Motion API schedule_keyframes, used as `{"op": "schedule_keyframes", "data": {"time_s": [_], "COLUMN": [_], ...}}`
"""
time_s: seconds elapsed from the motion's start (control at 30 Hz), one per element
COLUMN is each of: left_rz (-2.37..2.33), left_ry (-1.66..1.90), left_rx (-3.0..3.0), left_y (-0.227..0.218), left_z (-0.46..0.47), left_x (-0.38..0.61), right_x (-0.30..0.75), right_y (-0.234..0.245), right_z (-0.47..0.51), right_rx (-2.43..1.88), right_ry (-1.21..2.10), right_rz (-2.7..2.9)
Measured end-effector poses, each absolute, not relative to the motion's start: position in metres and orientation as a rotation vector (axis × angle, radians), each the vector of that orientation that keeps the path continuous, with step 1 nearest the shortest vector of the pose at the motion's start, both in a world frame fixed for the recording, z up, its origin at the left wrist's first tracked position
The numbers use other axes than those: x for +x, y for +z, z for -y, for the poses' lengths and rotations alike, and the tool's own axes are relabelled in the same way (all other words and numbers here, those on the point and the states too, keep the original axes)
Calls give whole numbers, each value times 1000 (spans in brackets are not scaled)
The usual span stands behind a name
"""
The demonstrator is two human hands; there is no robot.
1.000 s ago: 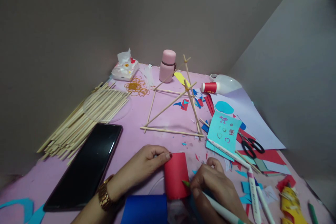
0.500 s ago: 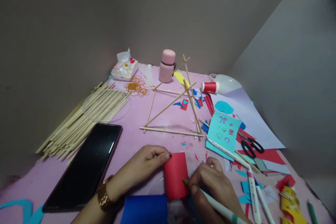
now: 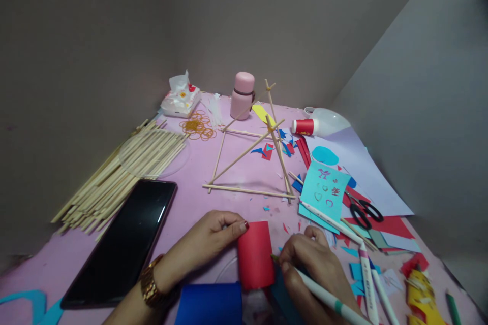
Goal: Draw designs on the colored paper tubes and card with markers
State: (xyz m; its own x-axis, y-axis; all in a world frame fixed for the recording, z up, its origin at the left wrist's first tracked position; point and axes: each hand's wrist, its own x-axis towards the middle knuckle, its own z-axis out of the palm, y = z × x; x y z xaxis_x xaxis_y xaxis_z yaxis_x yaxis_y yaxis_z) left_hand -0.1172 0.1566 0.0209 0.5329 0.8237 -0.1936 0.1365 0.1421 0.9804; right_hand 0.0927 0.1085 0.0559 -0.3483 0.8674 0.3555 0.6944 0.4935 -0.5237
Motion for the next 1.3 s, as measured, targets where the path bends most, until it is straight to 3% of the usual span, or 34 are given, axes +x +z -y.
{"op": "schedule_keyframes", "data": {"time_s": [1.3], "left_rz": [-910], "left_ry": [625], "left_rx": [1367], "left_y": [20], "left_z": [-158], "left_x": [-117], "right_x": [80], "right_y": [54], "right_z": [-104], "right_rx": [-1275], "right_ry": [392], "right_rz": [2019]}}
